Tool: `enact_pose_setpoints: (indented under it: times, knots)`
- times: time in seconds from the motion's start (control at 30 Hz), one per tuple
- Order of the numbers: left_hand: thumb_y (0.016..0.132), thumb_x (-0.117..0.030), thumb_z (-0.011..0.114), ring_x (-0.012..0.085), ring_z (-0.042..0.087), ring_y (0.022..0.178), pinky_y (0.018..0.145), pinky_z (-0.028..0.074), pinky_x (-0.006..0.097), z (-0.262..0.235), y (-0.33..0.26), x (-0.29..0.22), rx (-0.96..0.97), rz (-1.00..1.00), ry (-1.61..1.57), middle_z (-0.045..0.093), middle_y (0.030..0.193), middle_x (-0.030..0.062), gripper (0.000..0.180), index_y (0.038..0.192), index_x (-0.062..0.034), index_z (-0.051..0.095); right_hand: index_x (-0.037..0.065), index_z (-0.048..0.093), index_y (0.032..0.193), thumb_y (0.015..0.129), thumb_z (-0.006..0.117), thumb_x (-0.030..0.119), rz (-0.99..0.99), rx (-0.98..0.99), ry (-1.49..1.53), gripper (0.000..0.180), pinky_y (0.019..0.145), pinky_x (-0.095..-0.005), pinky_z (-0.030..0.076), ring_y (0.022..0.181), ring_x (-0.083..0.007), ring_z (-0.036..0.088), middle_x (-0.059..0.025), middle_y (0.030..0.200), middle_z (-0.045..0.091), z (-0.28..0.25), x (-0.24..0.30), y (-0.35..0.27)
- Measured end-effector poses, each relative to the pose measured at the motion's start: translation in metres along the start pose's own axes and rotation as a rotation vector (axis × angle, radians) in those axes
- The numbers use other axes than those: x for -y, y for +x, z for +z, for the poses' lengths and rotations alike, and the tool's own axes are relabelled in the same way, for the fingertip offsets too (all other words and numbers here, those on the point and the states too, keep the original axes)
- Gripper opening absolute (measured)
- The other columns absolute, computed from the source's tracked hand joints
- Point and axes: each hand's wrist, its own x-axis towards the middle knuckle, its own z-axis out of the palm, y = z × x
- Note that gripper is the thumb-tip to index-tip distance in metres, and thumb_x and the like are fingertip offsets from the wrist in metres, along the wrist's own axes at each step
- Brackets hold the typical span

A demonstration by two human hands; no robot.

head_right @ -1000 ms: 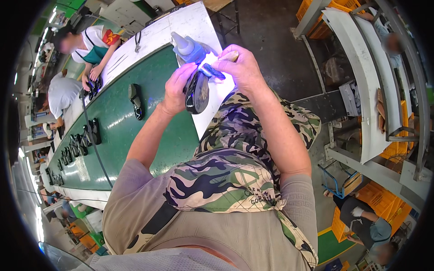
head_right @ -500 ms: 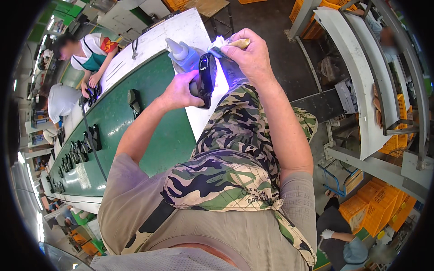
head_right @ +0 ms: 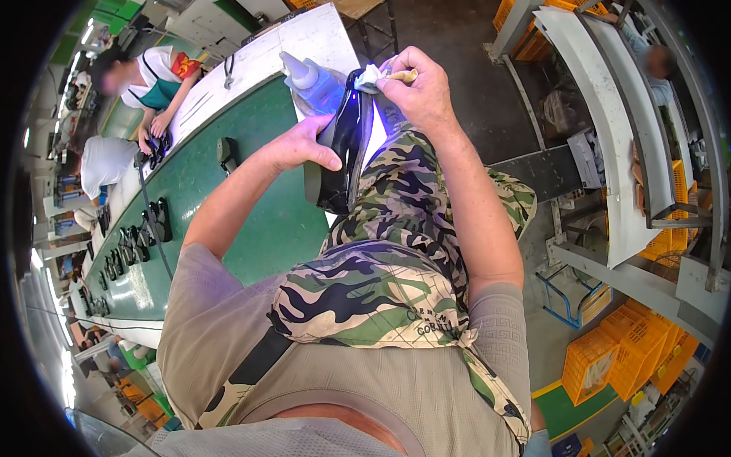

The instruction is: The person wipes the exterior of black shoes with a cloth at a factory workstation. They pick up shoes from a green table, wipe them, and place them into a yellow crate. The process is repeated for multiple shoes.

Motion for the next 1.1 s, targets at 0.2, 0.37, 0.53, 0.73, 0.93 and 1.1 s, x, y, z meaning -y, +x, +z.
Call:
enact_pose_setpoints:
  times: [0.2, 0.37, 0.53, 0.73, 0.93, 1.1]
  knots:
    - [0.064, -0.020, 0.083, 0.0191, 0.063, 0.102, 0.097, 0.047, 0.033, 0.002, 0.004, 0.002, 0.003, -0.044, -0.290, 0.067, 0.111, 0.0085, 0.072, 0.127, 0.0007, 0.056, 0.004, 0.053, 0.079, 0.077, 0.072, 0.001, 0.055, 0.049, 0.034, 0.020, 0.074, -0.0261, 0.047, 0.083, -0.0105, 0.057, -0.0071, 0.090, 0.065, 0.003, -0.003, -0.015]
    - [0.071, -0.018, 0.080, 0.0185, 0.066, 0.096, 0.092, 0.052, 0.033, -0.002, 0.013, 0.008, -0.024, -0.011, -0.419, 0.068, 0.107, 0.0087, 0.058, 0.122, 0.0003, 0.059, 0.004, 0.053, 0.078, 0.076, 0.073, 0.002, 0.071, 0.052, 0.085, 0.020, 0.072, -0.0258, 0.047, 0.080, -0.0096, 0.056, -0.0051, 0.086, 0.064, 0.005, -0.012, -0.029]
    - [0.077, -0.021, 0.076, 0.0216, 0.068, 0.095, 0.089, 0.056, 0.038, -0.003, 0.024, 0.022, -0.061, -0.012, -0.553, 0.067, 0.111, 0.0111, 0.057, 0.126, -0.0006, 0.055, 0.004, 0.053, 0.078, 0.076, 0.073, 0.003, 0.166, 0.123, 0.104, 0.020, 0.072, -0.0255, 0.046, 0.080, -0.0085, 0.055, -0.0048, 0.087, 0.062, 0.000, -0.010, -0.044]
    - [0.086, -0.023, 0.071, 0.0213, 0.070, 0.091, 0.087, 0.056, 0.039, 0.001, 0.042, 0.035, -0.053, -0.070, -0.677, 0.070, 0.105, 0.0121, 0.037, 0.114, 0.0002, 0.064, 0.006, 0.052, 0.080, 0.078, 0.072, 0.002, 0.324, 0.213, 0.245, 0.020, 0.075, -0.0259, 0.045, 0.084, -0.0103, 0.054, -0.0069, 0.093, 0.062, -0.014, 0.008, -0.058]
    - [0.089, -0.021, 0.066, 0.0249, 0.069, 0.096, 0.089, 0.055, 0.041, 0.017, 0.055, 0.045, -0.050, -0.155, -0.871, 0.070, 0.108, 0.0131, 0.038, 0.121, -0.0014, 0.060, 0.007, 0.050, 0.079, 0.078, 0.072, 0.003, 0.220, 0.258, 0.166, 0.022, 0.079, -0.0277, 0.044, 0.088, -0.0118, 0.054, -0.0097, 0.095, 0.062, -0.029, 0.019, -0.064]
    - [0.092, -0.020, 0.064, 0.0259, 0.068, 0.099, 0.092, 0.054, 0.043, 0.037, 0.063, 0.050, -0.077, -0.144, -0.942, 0.068, 0.111, 0.0131, 0.037, 0.124, -0.0022, 0.057, 0.007, 0.048, 0.077, 0.077, 0.070, 0.002, 0.121, 0.290, 0.151, 0.023, 0.077, -0.0273, 0.044, 0.087, -0.0117, 0.055, -0.0112, 0.096, 0.063, -0.043, 0.020, -0.066]
